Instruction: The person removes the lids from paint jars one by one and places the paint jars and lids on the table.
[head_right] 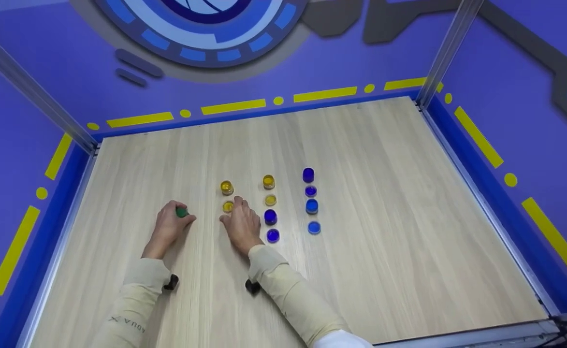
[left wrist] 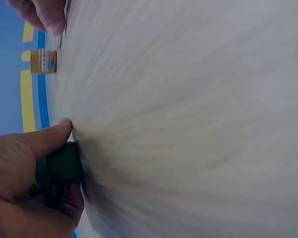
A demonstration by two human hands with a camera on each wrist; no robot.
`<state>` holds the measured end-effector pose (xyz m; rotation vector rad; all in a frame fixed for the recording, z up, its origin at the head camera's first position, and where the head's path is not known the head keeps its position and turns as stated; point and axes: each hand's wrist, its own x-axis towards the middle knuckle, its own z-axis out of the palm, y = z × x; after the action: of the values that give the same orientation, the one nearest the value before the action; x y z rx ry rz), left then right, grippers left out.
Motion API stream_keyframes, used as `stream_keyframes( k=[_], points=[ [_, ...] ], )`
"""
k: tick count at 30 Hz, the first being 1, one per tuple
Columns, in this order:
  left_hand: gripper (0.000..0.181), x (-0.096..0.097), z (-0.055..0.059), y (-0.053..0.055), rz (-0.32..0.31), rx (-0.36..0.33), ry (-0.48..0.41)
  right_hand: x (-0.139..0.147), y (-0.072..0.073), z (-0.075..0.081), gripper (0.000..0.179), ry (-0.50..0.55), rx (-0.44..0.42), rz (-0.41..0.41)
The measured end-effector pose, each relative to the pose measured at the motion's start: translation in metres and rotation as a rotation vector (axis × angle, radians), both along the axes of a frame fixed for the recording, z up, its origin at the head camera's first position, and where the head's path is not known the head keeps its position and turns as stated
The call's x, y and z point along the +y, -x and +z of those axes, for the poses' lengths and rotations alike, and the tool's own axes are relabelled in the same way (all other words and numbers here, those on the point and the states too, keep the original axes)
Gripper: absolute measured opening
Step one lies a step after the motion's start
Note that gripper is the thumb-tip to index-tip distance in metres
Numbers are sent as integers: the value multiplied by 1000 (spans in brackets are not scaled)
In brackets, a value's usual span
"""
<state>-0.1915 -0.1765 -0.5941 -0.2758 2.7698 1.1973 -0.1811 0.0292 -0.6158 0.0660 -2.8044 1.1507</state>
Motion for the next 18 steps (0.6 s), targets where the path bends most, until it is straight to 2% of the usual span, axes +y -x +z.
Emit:
stream_keyframes(
  k=[3,10,18],
  points=[
    [34,7,-1,-9,-19,-2,23,5,-5,2,55,49,-13,60],
    [34,20,-2,-32,-70,8,51,18,-24,8,46,180,-56,246],
    [36,32,2,-61,-179,19,60,39,-49,19,36,179,-109,418]
  ],
)
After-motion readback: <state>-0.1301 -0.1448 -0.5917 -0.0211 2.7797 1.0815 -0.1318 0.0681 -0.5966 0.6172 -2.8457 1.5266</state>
